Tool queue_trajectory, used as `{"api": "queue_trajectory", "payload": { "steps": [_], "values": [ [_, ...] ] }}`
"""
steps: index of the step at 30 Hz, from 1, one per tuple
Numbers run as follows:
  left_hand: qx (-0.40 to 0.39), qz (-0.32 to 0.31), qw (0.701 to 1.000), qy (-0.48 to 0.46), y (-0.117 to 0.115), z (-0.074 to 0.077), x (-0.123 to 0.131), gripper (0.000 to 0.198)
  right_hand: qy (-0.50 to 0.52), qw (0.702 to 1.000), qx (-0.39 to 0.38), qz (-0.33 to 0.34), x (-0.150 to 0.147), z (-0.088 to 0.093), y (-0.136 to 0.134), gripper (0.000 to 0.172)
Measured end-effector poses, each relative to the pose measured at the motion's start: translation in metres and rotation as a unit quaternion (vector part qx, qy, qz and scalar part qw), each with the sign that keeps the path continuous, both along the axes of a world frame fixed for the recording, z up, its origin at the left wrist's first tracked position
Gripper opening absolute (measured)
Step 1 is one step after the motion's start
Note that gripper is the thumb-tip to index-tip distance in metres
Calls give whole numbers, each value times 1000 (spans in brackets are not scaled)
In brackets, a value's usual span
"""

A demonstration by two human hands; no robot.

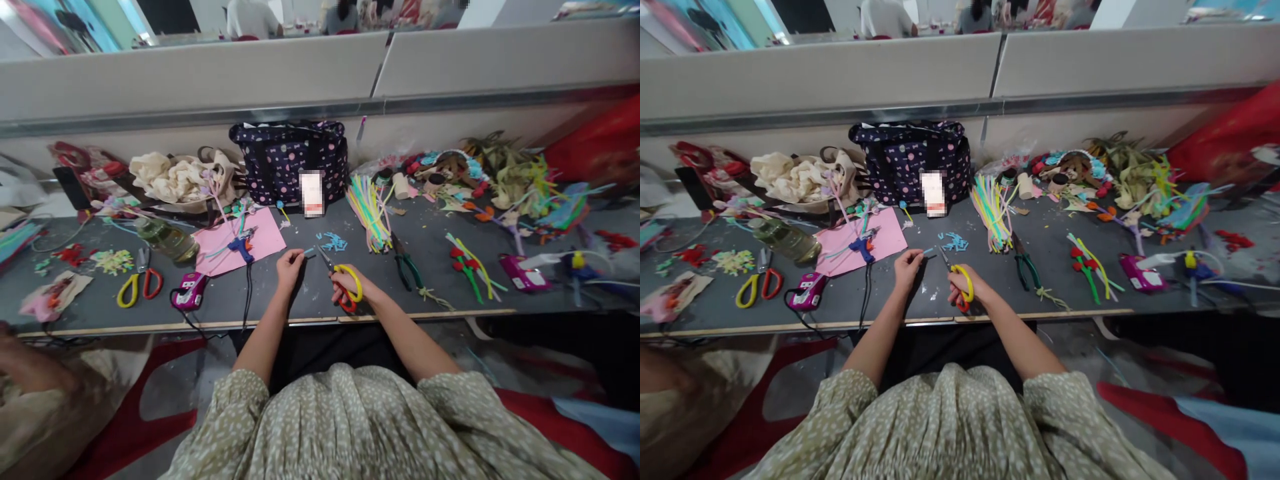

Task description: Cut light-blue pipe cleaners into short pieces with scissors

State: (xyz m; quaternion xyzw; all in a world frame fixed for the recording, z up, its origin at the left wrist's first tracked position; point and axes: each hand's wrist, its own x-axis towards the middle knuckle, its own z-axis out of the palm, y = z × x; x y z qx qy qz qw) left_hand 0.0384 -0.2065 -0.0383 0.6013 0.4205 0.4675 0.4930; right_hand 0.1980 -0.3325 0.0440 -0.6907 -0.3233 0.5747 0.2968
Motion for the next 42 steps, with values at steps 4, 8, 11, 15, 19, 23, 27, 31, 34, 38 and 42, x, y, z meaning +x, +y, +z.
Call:
{"api": "queue_trajectory", "payload": {
  "steps": [4,8,11,15,19,23,27,31,34,38,42],
  "values": [
    [-9,4,1000,-2,0,-2,1,25,16,1000,2,-22,3,8,-9,22],
    [-15,7,1000,-12,0,-2,2,22,21,999,19,-27,3,10,-11,25],
    [-18,6,1000,-16,0,1,2,22,30,999,16,8,0,6,-10,20],
    [-17,4,1000,-23,-1,3,2,23,9,998,13,62,-5,-2,-6,13],
    [-12,-3,1000,-23,-1,3,3,26,-32,996,11,88,-8,-8,0,9],
    [-15,-10,1000,-20,-1,2,3,28,-48,994,17,96,-9,-7,4,9],
    [-16,-17,1000,-17,-2,3,2,25,-51,994,17,97,-11,-4,6,13],
    [-15,-21,1000,-9,-3,5,2,23,-50,994,12,97,-11,-1,7,17],
    [-18,-27,999,-13,-3,5,2,23,-48,994,11,99,-11,0,7,18],
    [-16,-34,999,-11,-2,4,2,22,-51,993,5,105,-10,0,7,24],
    [-18,-36,999,-3,-3,5,2,21,-52,993,7,106,-10,-3,8,26]
  ]
}}
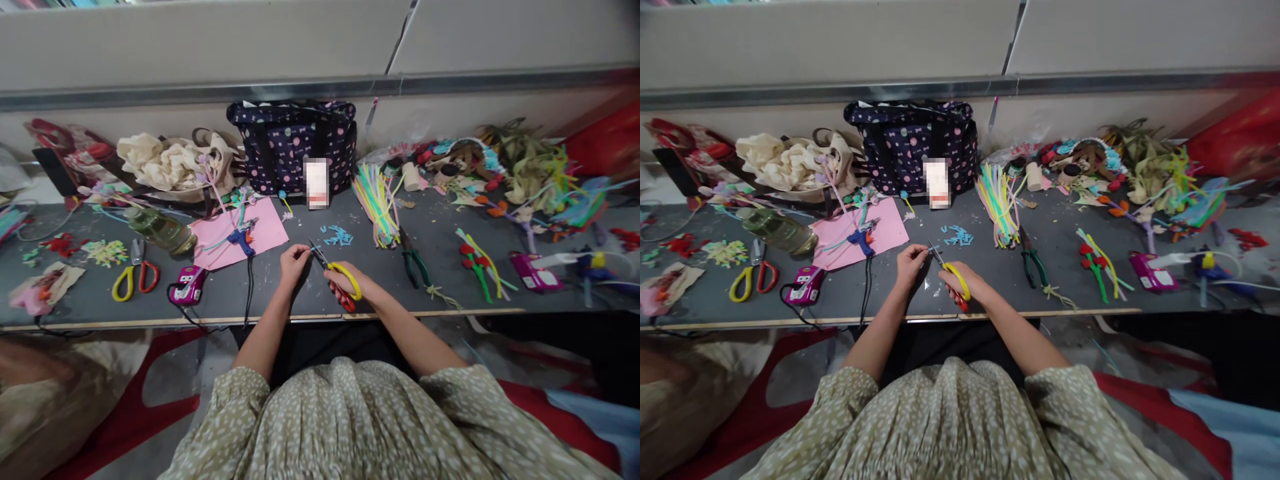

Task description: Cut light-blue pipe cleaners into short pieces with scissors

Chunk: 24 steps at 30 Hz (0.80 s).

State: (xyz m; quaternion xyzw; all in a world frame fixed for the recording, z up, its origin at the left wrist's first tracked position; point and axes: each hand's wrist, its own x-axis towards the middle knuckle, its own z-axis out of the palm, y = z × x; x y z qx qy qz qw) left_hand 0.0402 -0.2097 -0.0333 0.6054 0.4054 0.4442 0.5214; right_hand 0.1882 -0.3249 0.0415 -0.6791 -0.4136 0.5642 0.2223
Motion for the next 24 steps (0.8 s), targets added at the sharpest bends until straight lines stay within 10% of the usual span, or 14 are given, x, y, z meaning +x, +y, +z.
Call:
{"api": "queue_trajectory", "payload": {
  "steps": [24],
  "values": [
    [6,-10,1000,6,-2,3,0,20,-92,995,33,15,5,15,-1,23]
  ]
}}
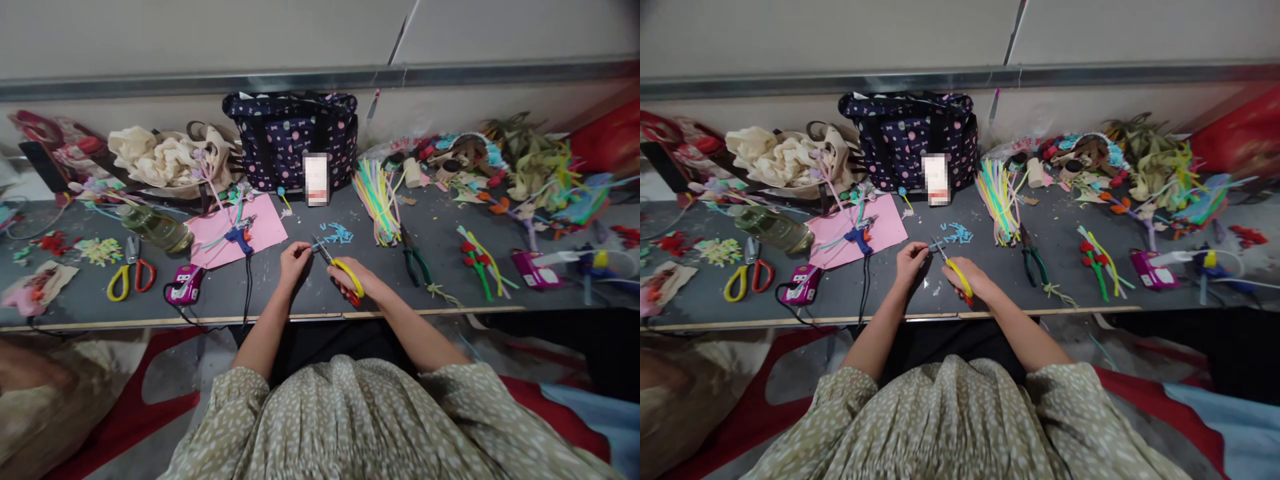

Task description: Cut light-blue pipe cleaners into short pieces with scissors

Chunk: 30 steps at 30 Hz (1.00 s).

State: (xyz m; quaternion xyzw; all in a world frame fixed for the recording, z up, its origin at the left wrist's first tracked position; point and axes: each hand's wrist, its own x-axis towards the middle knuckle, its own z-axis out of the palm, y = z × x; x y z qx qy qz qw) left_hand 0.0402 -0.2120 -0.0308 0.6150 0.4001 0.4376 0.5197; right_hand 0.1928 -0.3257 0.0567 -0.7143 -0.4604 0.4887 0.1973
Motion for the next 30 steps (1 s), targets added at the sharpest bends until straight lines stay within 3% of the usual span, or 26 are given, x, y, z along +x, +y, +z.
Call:
{"api": "queue_trajectory", "payload": {
  "steps": [10,21,26,30],
  "values": [
    [70,-12,995,64,-2,-1,2,15,27,999,-33,-9,6,-8,7,18],
    [38,9,997,68,0,-4,1,20,-15,999,-5,-35,-10,-18,9,6],
    [28,17,997,69,-1,-3,0,22,94,993,27,-69,3,-24,-1,17],
    [32,16,994,104,-3,-1,-1,21,137,981,83,-109,31,-32,-17,28]
  ]
}}
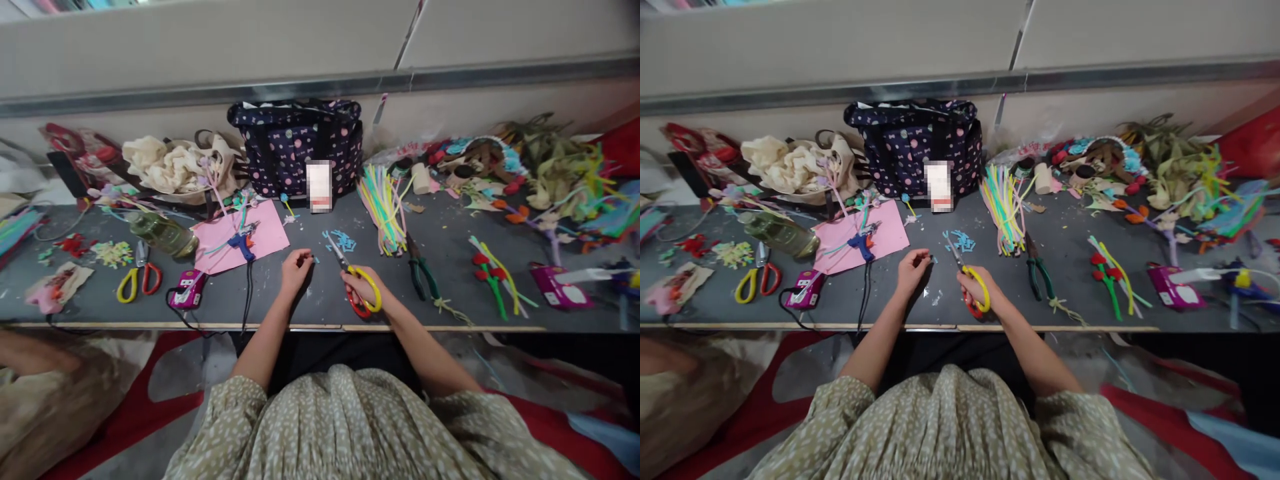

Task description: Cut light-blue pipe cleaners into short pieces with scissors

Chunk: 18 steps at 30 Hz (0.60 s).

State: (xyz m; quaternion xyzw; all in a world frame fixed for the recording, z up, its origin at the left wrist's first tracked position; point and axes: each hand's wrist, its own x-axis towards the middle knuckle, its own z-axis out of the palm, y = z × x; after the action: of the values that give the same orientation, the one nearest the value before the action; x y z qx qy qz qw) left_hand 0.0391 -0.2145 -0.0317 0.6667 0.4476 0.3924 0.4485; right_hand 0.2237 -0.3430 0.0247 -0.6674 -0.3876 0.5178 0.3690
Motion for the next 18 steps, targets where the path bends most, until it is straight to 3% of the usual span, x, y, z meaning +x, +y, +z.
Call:
{"api": "queue_trajectory", "payload": {
  "steps": [4,7,9,11,13,15,18],
  "values": [
    [5,-24,997,68,-6,3,8,25,-14,997,37,-62,35,-2,-19,28],
    [-40,-77,995,38,-5,8,24,35,4,995,49,-90,56,-4,-31,33],
    [-65,-117,991,-8,4,14,35,37,29,992,57,-113,65,-9,-37,36],
    [-45,-86,995,-2,25,23,41,33,55,987,66,-133,70,-18,-41,39],
    [11,-6,997,74,53,35,40,27,77,983,76,-147,71,-26,-46,41],
    [66,47,977,198,85,49,36,21,89,980,94,-151,71,-32,-50,40],
    [117,52,901,415,123,66,34,23,89,978,131,-139,70,-37,-56,36]
  ]
}}
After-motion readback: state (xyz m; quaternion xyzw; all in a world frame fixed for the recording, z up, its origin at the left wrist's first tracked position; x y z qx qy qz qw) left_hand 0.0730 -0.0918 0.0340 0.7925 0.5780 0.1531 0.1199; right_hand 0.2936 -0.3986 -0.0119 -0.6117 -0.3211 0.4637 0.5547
